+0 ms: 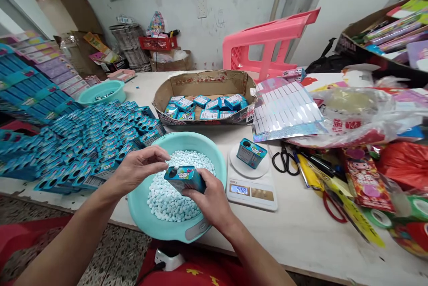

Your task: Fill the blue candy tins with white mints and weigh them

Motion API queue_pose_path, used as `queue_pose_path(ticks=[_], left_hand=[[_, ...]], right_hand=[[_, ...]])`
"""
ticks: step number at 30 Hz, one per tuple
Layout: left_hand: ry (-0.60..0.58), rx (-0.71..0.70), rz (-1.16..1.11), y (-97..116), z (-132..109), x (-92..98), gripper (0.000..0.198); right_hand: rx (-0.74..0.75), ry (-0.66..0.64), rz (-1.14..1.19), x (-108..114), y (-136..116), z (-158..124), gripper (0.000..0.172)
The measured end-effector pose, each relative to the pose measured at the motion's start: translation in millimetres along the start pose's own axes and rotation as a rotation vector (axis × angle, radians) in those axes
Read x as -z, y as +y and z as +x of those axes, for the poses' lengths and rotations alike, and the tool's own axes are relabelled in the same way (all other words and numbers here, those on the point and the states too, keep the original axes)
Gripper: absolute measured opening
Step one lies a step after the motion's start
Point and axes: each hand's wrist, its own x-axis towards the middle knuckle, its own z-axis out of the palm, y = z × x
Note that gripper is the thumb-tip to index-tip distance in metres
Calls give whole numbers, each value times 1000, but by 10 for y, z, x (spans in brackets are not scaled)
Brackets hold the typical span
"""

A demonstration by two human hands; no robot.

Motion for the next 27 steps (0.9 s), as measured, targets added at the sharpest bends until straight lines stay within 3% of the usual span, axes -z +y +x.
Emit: queue_pose_path(ticks=[6, 9, 11, 14, 19, 21, 24, 27], left_hand=[[101, 124, -88, -94, -112, 16, 11], [187, 95, -93, -72, -139, -66, 12], [144, 45, -78, -63, -137, -127, 11], [81, -18, -58, -84, -125, -164, 10], [177, -2, -15, -159, -144, -37, 15], [157, 9, 91, -157, -180, 6, 22], [37, -17, 217, -91, -256, -26, 50], [-86, -57, 230, 2, -333, -110, 47]], right_hand=[[54, 35, -33, -8, 33, -2, 25], [166, 46, -126, -53, 39, -8, 27], [192, 38, -141, -81, 33, -6, 29], [150, 39, -128, -96, 19, 2, 28], [77, 26, -42, -31, 16, 10, 27], [37, 28, 2, -8, 10, 12, 26], [6, 43, 24, -55, -18, 14, 25], [59, -24, 45, -174, -64, 9, 27]])
